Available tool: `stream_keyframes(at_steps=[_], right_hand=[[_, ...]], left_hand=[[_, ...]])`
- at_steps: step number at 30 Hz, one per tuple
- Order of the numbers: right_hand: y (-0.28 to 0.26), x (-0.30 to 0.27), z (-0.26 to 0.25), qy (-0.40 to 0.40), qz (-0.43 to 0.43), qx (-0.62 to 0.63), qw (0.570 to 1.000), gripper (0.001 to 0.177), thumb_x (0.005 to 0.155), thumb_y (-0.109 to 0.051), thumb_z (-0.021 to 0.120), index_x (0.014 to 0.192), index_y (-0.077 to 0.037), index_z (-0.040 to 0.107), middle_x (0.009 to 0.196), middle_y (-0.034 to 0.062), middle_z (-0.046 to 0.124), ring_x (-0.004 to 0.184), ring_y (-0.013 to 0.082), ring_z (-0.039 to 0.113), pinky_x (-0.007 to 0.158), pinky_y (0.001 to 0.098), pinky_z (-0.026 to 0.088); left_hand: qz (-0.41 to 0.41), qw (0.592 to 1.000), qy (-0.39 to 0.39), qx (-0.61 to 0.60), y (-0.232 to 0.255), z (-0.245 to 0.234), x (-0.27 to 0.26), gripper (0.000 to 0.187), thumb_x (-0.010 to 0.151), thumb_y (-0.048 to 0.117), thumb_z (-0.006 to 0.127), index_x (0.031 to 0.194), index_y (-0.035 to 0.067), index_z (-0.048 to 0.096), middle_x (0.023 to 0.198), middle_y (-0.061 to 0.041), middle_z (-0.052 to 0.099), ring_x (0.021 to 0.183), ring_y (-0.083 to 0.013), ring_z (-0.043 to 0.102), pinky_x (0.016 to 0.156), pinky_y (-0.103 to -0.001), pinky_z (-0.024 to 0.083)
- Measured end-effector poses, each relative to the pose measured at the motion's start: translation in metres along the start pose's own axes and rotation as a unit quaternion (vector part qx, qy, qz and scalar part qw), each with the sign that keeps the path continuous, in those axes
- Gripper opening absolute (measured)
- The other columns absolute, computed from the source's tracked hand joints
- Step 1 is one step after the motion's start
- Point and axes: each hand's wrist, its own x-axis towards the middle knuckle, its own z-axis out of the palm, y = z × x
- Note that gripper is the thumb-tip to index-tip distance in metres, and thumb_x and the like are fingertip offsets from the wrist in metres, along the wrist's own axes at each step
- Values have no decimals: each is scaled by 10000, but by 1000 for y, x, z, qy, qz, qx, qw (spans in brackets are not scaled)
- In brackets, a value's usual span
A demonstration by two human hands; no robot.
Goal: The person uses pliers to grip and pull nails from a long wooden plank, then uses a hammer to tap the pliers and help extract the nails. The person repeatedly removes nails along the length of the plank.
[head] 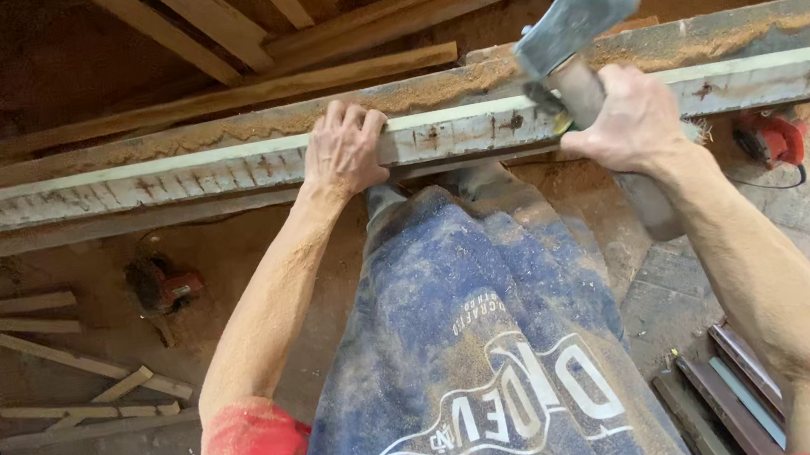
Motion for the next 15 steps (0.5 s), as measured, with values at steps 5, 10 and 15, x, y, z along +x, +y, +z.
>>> stream_keyframes(at_steps=[5, 10, 15], right_hand=[[-3, -24, -6, 45, 13, 136, 990, 552, 721, -298, 836, 1063, 66, 602, 965, 194, 677, 838, 283, 679, 739, 405, 578], [-9, -40, 11, 71, 3, 228, 971, 547, 728, -293, 845, 1100, 53, 643, 972, 162, 725, 858, 208, 689, 776, 351, 562], [-19, -48, 18, 61, 23, 244, 967, 531, 708, -276, 850, 1089, 44, 667, 964, 148, 730, 849, 189, 687, 765, 336, 562]], left_hand=[[12, 993, 105, -44, 12, 8, -28, 766, 552, 570, 957, 1050, 98, 615, 1039, -109, 553, 990, -291, 526, 854, -457, 456], [3, 969, 245, -11, 26, 20, -44, 806, 429, 607, 923, 1006, 134, 618, 1018, -78, 531, 1018, -278, 536, 944, -530, 464], [-13, 981, 189, -32, 25, 29, -45, 792, 559, 576, 938, 1118, 135, 591, 1082, -79, 555, 1021, -271, 573, 867, -445, 490]])
